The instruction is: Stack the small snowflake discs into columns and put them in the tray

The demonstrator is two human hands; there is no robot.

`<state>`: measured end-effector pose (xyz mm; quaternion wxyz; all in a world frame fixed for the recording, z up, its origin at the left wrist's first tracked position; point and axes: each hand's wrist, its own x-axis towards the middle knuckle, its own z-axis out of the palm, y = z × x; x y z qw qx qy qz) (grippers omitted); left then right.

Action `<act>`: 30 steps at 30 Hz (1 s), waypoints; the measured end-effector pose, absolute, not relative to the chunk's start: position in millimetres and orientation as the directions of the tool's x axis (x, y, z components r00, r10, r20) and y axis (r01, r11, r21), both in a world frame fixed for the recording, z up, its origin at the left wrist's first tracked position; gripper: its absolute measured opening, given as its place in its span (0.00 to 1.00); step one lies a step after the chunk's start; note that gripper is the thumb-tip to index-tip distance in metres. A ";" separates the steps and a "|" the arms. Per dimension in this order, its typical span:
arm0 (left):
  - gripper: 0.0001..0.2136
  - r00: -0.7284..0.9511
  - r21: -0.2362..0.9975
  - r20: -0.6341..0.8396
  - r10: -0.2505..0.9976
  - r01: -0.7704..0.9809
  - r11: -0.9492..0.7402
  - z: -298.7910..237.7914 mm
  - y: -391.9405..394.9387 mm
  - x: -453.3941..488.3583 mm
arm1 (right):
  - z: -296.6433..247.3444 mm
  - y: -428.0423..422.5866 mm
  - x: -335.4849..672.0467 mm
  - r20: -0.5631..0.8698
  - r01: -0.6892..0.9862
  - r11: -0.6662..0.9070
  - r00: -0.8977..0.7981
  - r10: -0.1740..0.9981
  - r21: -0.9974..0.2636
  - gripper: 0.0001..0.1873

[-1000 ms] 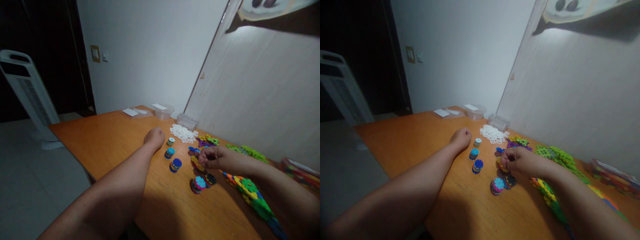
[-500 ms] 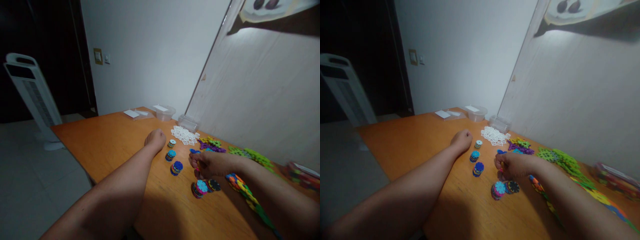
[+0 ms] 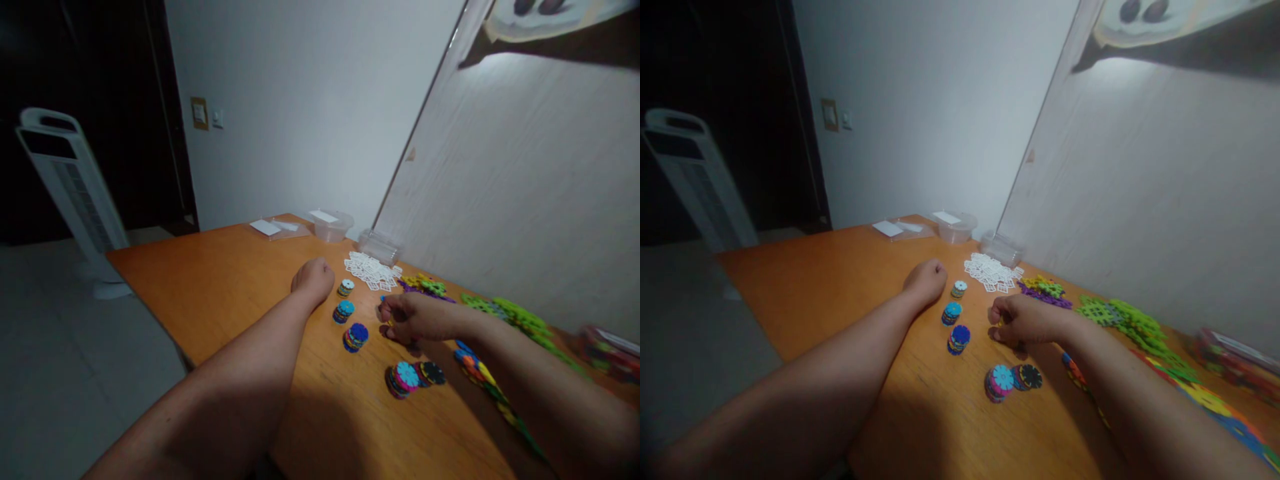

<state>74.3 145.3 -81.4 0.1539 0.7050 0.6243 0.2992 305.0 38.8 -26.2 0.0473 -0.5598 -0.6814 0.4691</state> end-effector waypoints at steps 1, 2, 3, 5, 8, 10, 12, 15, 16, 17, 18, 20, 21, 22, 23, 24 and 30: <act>0.10 0.038 0.593 0.227 0.973 0.787 -0.169 -81.3 145.3 74.4 | -27.1 38.7 305.3 -0.457 0.723 -0.055 -0.374 0.807 -0.688 0.15; 0.10 0.035 0.596 0.221 0.975 0.787 -0.163 -81.2 145.2 74.6 | -27.9 38.7 305.3 -0.454 0.729 -0.044 -0.377 0.808 -0.684 0.15; 0.10 0.033 0.597 0.214 0.976 0.787 -0.157 -81.0 145.1 74.8 | -28.5 38.7 305.0 -0.448 0.732 -0.037 -0.376 0.811 -0.680 0.14; 0.10 0.030 0.598 0.205 0.978 0.787 -0.149 -80.6 144.8 75.0 | -28.3 38.7 303.6 -0.441 0.736 -0.032 -0.370 0.818 -0.677 0.12; 0.11 0.036 0.592 0.215 0.976 0.790 -0.160 -80.3 144.4 75.3 | -23.8 39.2 300.3 -0.432 0.724 -0.058 -0.345 0.833 -0.688 0.08; 0.12 0.041 0.586 0.228 0.973 0.792 -0.171 -80.2 144.0 75.4 | -19.9 40.8 297.7 -0.429 0.706 -0.082 -0.330 0.841 -0.704 0.06; 0.12 0.042 0.585 0.230 0.972 0.793 -0.172 -79.7 143.3 75.6 | -18.3 43.8 294.2 -0.411 0.672 -0.104 -0.316 0.855 -0.733 0.06; 0.12 0.033 0.588 0.223 0.974 0.792 -0.162 -78.9 142.3 75.8 | -23.3 50.0 287.5 -0.388 0.644 -0.134 -0.271 0.881 -0.753 0.08; 0.12 0.033 0.589 0.225 0.974 0.792 -0.163 -78.6 142.1 75.7 | -26.3 52.1 285.2 -0.385 0.663 -0.132 -0.252 0.888 -0.737 0.09; 0.12 0.033 0.589 0.226 0.974 0.791 -0.164 -78.4 142.0 75.6 | -29.4 54.0 283.1 -0.381 0.692 -0.121 -0.234 0.894 -0.711 0.09; 0.12 0.035 0.589 0.224 0.974 0.791 -0.164 -78.3 142.0 75.5 | -32.0 55.5 281.6 -0.374 0.724 -0.106 -0.220 0.901 -0.682 0.10; 0.11 0.037 0.590 0.218 0.975 0.791 -0.162 -78.4 142.2 75.3 | -34.5 56.7 281.0 -0.350 0.766 -0.079 -0.196 0.916 -0.638 0.09; 0.11 0.036 0.590 0.214 0.976 0.792 -0.159 -78.5 142.4 75.2 | -34.0 56.3 282.1 -0.342 0.774 -0.072 -0.192 0.920 -0.629 0.09; 0.11 0.036 0.588 0.213 0.976 0.793 -0.158 -78.6 142.5 75.3 | -32.5 55.1 284.1 -0.343 0.779 -0.067 -0.196 0.919 -0.624 0.08; 0.12 0.036 0.586 0.215 0.976 0.795 -0.158 -78.7 142.7 75.5 | -30.5 53.4 286.8 -0.353 0.784 -0.062 -0.205 0.913 -0.618 0.07; 0.12 0.034 0.584 0.216 0.976 0.797 -0.157 -78.8 142.8 75.7 | -28.3 51.4 290.0 -0.368 0.787 -0.060 -0.218 0.904 -0.613 0.08; 0.12 0.037 0.581 0.213 0.976 0.799 -0.157 -79.1 143.6 76.4 | -28.3 41.5 304.2 -0.496 0.727 -0.143 -0.299 0.815 -0.672 0.15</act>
